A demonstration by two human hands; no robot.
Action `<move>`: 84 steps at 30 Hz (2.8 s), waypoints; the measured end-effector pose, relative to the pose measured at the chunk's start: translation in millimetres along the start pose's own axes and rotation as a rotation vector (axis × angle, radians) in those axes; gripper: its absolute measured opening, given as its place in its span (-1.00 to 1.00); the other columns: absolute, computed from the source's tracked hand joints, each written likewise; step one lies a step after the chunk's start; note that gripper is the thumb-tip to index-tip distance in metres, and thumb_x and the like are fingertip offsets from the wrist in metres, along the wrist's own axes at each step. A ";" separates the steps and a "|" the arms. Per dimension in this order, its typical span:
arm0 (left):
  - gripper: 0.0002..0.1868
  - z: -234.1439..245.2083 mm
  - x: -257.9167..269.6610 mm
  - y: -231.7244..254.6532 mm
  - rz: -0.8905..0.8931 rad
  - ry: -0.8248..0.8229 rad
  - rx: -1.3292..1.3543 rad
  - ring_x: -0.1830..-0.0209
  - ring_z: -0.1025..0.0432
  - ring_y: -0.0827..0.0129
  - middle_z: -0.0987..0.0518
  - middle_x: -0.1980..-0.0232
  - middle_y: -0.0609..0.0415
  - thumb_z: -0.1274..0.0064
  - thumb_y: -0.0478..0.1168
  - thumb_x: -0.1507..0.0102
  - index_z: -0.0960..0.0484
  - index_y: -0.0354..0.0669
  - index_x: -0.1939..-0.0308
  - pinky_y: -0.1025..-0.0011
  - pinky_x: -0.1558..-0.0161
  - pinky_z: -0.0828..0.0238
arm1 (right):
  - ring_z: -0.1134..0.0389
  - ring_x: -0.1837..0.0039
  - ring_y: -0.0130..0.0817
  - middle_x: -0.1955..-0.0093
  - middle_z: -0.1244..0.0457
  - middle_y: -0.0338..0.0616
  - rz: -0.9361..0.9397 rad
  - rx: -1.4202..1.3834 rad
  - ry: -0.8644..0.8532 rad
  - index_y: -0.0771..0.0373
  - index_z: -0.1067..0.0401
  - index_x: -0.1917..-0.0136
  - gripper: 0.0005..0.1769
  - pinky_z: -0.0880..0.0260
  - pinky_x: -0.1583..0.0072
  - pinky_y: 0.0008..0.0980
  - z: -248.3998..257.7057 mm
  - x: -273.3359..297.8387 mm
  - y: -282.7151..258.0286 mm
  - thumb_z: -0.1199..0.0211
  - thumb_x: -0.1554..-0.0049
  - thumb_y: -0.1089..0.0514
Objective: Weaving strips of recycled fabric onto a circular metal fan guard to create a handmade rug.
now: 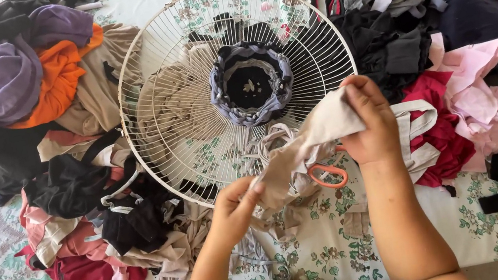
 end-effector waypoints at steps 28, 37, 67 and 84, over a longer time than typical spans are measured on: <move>-0.62 -1.8 -5.2 -1.7 -0.526 0.344 -0.946 -0.11 -0.48 0.07 -0.45 -0.19 -0.02 -0.25 -0.01 -0.20 -0.47 -0.02 0.03 0.24 -0.05 -0.49 | -0.40 -0.18 -0.04 -0.11 -0.37 0.08 0.314 0.671 -0.647 0.36 -0.50 -0.15 -0.49 -0.43 -0.26 -0.11 -38.8 49.7 -1.7 -0.27 0.06 0.61; -0.75 -10.3 -8.6 3.2 -0.400 0.099 -0.495 0.23 -0.60 0.26 -0.68 0.25 0.24 -0.33 -0.28 -0.12 -0.74 0.08 0.14 0.34 0.17 -0.53 | -0.46 0.07 -0.28 -0.21 -0.30 0.03 0.444 0.882 -0.709 0.20 -0.52 -0.24 -0.45 -0.54 -0.03 -0.26 -63.7 67.7 -16.1 -0.40 0.03 0.46; -0.42 10.1 -5.9 18.2 -0.580 0.482 -0.532 -0.33 -0.35 -0.21 -0.43 -0.32 -0.28 -0.26 -0.38 -0.18 -0.44 -0.31 -0.27 -0.04 -0.24 -0.39 | -0.38 0.16 -0.31 0.22 -0.35 0.08 -0.165 -0.013 -0.341 0.33 -0.31 0.12 -0.87 -0.36 0.08 -0.37 -0.2 48.8 39.9 -0.22 -0.16 0.25; -0.86 -11.1 -26.3 54.6 -0.479 0.019 -0.253 0.20 -0.60 0.22 -0.71 0.22 0.15 -0.37 -0.29 -0.12 -0.68 -0.06 0.33 0.37 0.14 -0.50 | -0.40 0.14 -0.35 0.17 -0.37 0.09 0.108 0.345 -0.578 0.52 -0.50 0.08 -0.80 -0.45 0.08 -0.37 -19.3 59.5 18.3 -0.42 0.01 0.47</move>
Point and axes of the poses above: each hand's wrist, its own x-axis away from the middle knuckle, its own z-axis out of the back of the hand, y = z × x, the point moved 2 cm from there along -x, towards the middle knuckle
